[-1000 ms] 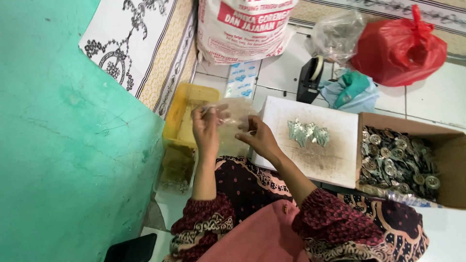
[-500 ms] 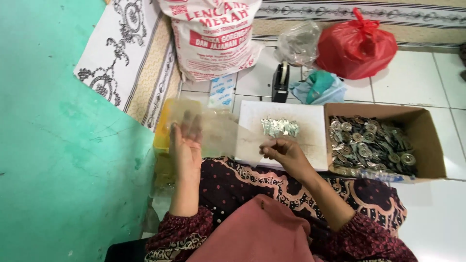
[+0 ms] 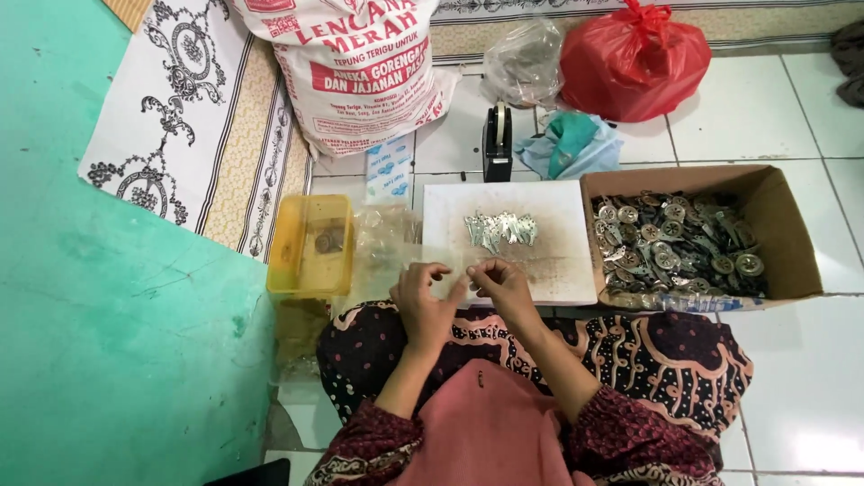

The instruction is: The person sits on the floor and sorts small metal parts from a cardboard box onto a white board, then places them into a clear plastic bag. They handle the parts one by one, occasionally adjusting the pile on the board before bagging them.

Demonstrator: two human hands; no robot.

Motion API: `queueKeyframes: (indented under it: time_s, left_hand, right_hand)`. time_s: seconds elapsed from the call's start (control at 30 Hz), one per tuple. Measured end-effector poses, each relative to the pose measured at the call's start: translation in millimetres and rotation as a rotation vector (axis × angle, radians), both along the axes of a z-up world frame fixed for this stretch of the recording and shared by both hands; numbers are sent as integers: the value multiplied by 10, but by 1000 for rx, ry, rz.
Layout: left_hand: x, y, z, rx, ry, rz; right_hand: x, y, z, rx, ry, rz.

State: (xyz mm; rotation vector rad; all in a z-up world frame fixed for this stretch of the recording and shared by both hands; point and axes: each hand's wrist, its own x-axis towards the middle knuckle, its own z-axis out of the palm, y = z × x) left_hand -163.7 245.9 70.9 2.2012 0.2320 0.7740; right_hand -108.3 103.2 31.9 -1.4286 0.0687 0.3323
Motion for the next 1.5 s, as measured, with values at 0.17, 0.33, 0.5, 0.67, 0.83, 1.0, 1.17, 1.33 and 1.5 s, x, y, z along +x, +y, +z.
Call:
queueKeyframes:
  time_s: [0.17,0.33,0.5,0.67,0.83,1.0,1.17,1.33,1.5]
  left_hand:
    - [38,119,-12,214,152,-123]
    - [144,367,135,238,648,5]
    - [229,393,-7,211,433,118]
    - [277,136,-418,-412,239,-269]
    - [298,88,-396,-609,340,-351]
    - [287,118,-372,-655,281,-258]
    - [302,124,-142,-610,168,-147]
    - [394,102,-78,-547,132,-170]
    - [615,114,-97,-607,89,-203]
  right_hand:
    - [40,108,35,60,-43,-7]
    - [230,-1,277,47,-98,-40]
    - [328,-215,181,-26,-40,-103]
    - [182,-17,-16,21,26,-48]
    - [158,185,-38,135,97,-30]
    - [249,74,-43,52,50,-3]
    - [310,-137,127,-136,-99,-16]
    - [436,-318,145,-347,-182,120]
    - [844,-616,-31,-1117,-395,-130]
